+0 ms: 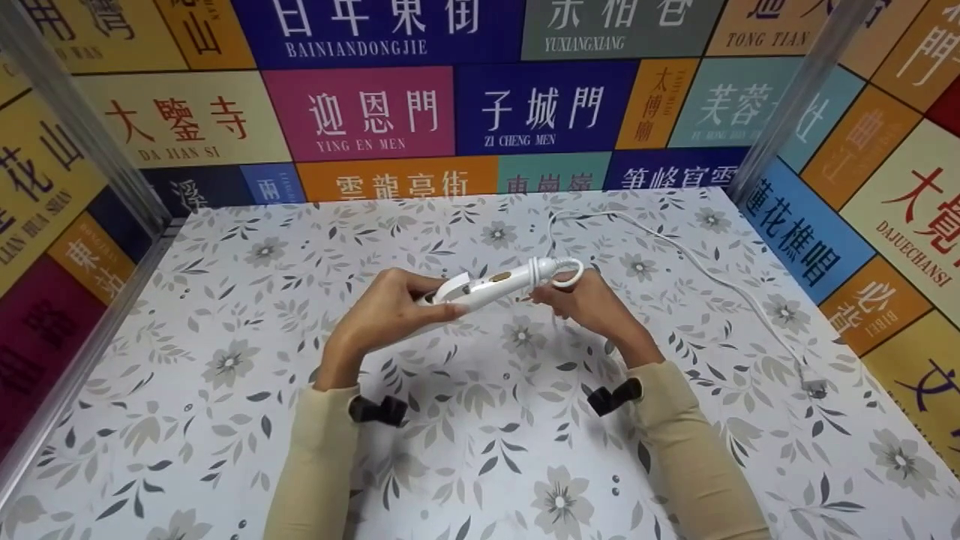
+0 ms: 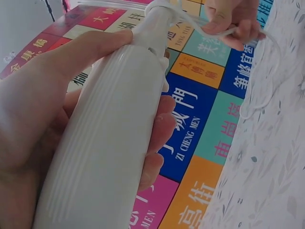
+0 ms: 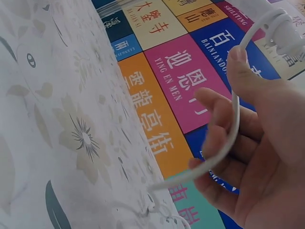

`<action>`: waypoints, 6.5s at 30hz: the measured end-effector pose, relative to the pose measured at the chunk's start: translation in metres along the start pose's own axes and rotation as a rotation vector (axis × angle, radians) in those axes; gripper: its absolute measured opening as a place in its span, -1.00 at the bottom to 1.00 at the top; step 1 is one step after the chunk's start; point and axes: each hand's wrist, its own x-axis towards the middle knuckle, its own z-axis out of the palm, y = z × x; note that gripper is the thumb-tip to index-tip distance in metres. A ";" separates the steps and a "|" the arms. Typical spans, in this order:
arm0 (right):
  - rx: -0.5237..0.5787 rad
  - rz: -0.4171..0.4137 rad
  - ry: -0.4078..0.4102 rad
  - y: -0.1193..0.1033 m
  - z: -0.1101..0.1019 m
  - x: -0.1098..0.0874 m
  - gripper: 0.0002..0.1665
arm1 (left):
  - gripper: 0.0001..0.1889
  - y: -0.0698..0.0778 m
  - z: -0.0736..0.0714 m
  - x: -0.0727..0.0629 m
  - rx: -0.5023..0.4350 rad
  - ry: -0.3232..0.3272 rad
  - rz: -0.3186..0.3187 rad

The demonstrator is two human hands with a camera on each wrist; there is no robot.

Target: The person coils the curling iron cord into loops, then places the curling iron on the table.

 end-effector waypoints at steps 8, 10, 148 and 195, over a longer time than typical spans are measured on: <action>0.017 -0.021 0.135 -0.002 -0.003 0.000 -0.83 | -0.56 0.002 0.000 -0.001 0.021 -0.042 0.014; 0.071 -0.051 0.138 -0.002 -0.003 0.000 -0.85 | -0.58 0.003 0.001 -0.001 0.034 -0.058 0.025; -0.014 -0.146 0.141 -0.048 -0.019 -0.028 -0.75 | -0.64 0.015 0.031 0.005 0.243 0.079 -0.038; -0.014 0.075 0.078 -0.004 -0.007 -0.004 -0.45 | -0.57 0.030 0.030 0.001 -0.009 0.278 -0.005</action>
